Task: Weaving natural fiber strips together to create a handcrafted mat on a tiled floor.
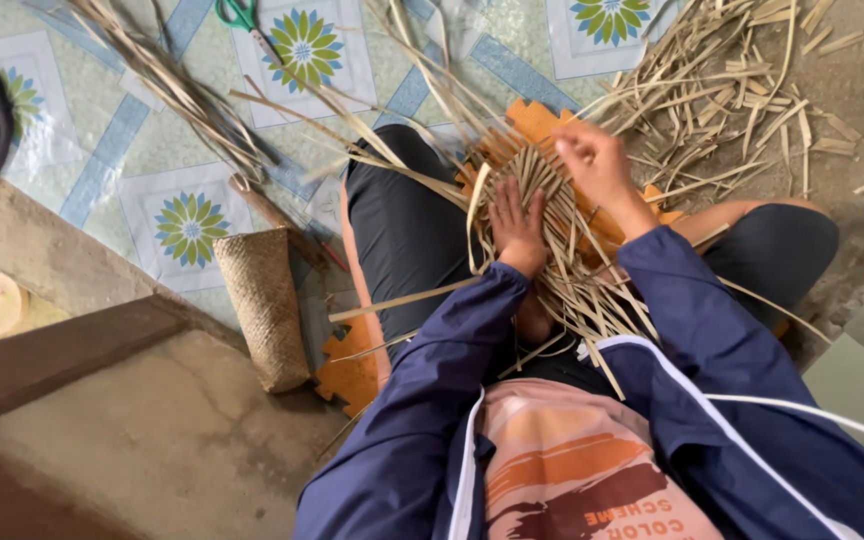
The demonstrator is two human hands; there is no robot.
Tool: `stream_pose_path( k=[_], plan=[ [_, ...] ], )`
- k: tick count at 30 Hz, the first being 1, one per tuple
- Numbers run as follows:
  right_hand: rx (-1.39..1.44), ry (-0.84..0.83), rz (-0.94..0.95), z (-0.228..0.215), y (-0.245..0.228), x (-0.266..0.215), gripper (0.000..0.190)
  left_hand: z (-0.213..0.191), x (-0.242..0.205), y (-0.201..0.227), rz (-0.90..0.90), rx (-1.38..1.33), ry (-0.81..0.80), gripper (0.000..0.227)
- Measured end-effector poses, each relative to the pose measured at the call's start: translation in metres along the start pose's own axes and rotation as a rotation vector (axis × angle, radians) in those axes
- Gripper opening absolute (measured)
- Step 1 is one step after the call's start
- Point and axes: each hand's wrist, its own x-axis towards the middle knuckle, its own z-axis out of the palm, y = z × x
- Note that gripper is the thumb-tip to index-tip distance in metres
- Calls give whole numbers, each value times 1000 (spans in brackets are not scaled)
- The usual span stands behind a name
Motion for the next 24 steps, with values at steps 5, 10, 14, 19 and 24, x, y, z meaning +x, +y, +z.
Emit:
stream_pose_path(
  k=[5,10,14,19,24],
  plan=[
    [-493,-98,180,-16,38,-48,15,35,19,1,40,-77,189,88],
    [-539,-30,60,-10,29,-55,20,49,18,-3,91,19,509,68],
    [-418,-105,-299,8,-17,-45,18,63,31,-17,195,9,867,57],
    [-413,-337,-139,11,-6,-57,45,7,8,-36,201,-74,834,61],
    [-395,-382,-95,7,-9,-58,45,32,33,-34,64,-95,842,96]
  ],
)
